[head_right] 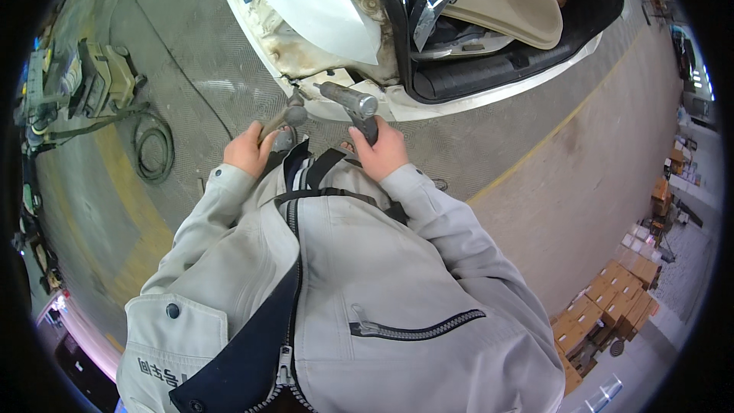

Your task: The person uses a heat gun to apply heat to the rear bumper area of a white car, then wipes the heated surface with a blue cloth. The person also picks up a hammer and a small tool from the floor and briefly holds them near the bumper.

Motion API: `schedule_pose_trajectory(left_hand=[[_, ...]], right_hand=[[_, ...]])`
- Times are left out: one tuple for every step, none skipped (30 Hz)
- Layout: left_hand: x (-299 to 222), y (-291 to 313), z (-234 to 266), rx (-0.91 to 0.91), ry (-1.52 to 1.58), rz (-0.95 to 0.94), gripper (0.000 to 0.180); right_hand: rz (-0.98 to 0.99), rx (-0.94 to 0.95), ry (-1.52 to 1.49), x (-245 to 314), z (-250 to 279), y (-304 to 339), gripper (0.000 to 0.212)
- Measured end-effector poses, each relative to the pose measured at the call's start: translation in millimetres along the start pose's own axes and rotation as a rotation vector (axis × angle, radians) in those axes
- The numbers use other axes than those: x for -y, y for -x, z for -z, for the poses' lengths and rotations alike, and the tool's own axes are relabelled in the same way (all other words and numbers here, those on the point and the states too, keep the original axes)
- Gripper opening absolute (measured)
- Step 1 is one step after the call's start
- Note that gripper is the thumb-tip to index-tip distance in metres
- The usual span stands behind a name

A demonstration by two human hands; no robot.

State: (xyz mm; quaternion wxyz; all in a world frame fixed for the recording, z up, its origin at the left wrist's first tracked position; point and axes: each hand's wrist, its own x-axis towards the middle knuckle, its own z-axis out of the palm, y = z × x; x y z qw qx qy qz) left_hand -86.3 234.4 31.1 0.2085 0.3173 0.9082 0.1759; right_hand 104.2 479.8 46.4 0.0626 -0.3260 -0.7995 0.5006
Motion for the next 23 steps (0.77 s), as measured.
schedule_pose_trajectory(left_hand=[[-0.6, -2.7, -7.4, -0.008, -0.003, -0.010, 0.042], [-1.1, -4.3, -14.8, -0.011, -0.003, -0.014, 0.041], [-0.7, -5.7, -21.1, -0.014, -0.003, -0.017, 0.041], [-0.1, -7.5, -27.4, -0.027, 0.017, -0.012, 0.040], [1.0, -9.4, -31.6, -0.037, 0.020, -0.010, 0.040], [1.8, -11.2, -35.3, -0.047, 0.022, -0.008, 0.040], [1.9, -12.7, -38.1, -0.058, 0.024, -0.008, 0.040], [1.5, -14.5, -40.0, -0.058, 0.024, 0.001, 0.040], [0.9, -16.3, -40.8, -0.059, 0.026, 0.008, 0.040], [-0.2, -17.1, -40.8, -0.064, 0.030, 0.012, 0.039], [-1.6, -17.0, -40.8, -0.062, 0.023, 0.011, 0.039], [-3.1, -17.0, -40.1, -0.062, 0.019, 0.007, 0.040], [-4.7, -16.9, -39.6, -0.070, 0.018, -0.004, 0.040], [-6.5, -15.2, -40.0, -0.052, 0.018, 0.014, 0.039], [-8.1, -13.5, -39.7, -0.044, 0.020, 0.025, 0.039], [-8.9, -12.8, -39.5, -0.041, 0.029, 0.031, 0.039], [-9.5, -12.0, -39.6, -0.040, 0.027, 0.035, 0.039], [-9.7, -10.8, -39.9, -0.044, 0.032, 0.035, 0.039], [-9.5, -10.4, -40.0, -0.049, 0.036, 0.035, 0.038], [-9.4, -10.4, -40.4, -0.050, 0.033, 0.035, 0.038], [-9.7, -10.1, -41.3, -0.051, 0.030, 0.037, 0.038], [-10.5, -10.5, -42.5, -0.053, 0.028, 0.038, 0.038], [-10.1, -10.2, -42.6, -0.054, 0.031, 0.041, 0.038]], right_hand=[[-0.034, 0.000, 0.040, -1.9, 2.0, 0.3, 0.041], [0.040, -0.045, 0.053, -3.6, 4.5, 1.7, 0.041], [0.030, -0.036, 0.027, -4.6, 6.9, 3.3, 0.041], [0.000, -0.026, 0.010, -5.2, 9.3, 4.5, 0.041], [-0.031, -0.016, -0.009, -4.6, 11.4, 5.2, 0.041], [-0.042, -0.014, -0.036, -3.7, 12.7, 5.6, 0.042], [-0.031, -0.017, -0.023, -2.4, 13.5, 6.0, 0.042], [-0.022, -0.020, -0.011, -1.1, 14.6, 6.3, 0.042], [-0.011, -0.024, 0.003, 0.7, 15.5, 6.7, 0.041], [0.000, -0.019, 0.012, 2.8, 16.6, 6.3, 0.041], [0.011, -0.015, 0.021, 4.7, 17.7, 5.9, 0.041], [0.009, -0.011, 0.035, 7.2, 18.1, 5.8, 0.041], [0.051, -0.021, 0.050, 9.9, 18.2, 5.9, 0.041], [0.081, -0.028, 0.070, 12.3, 18.1, 5.6, 0.041], [0.098, -0.036, 0.095, 15.5, 17.7, 3.4, 0.040], [0.136, -0.046, 0.084, 18.6, 16.4, 1.1, 0.040], [0.156, -0.054, 0.077, 21.4, 14.8, 0.5, 0.040], [0.181, -0.062, 0.067, 24.2, 14.3, 0.7, 0.039], [0.161, -0.045, 0.069, 26.8, 14.9, 0.3, 0.039], [0.147, -0.027, 0.068, 29.1, 15.4, -0.2, 0.039], [0.132, -0.008, 0.067, 30.9, 15.5, -0.2, 0.039], [0.119, 0.007, 0.062, 32.4, 15.5, 0.0, 0.040], [0.107, 0.021, 0.058, 33.8, 16.2, 0.2, 0.040]])
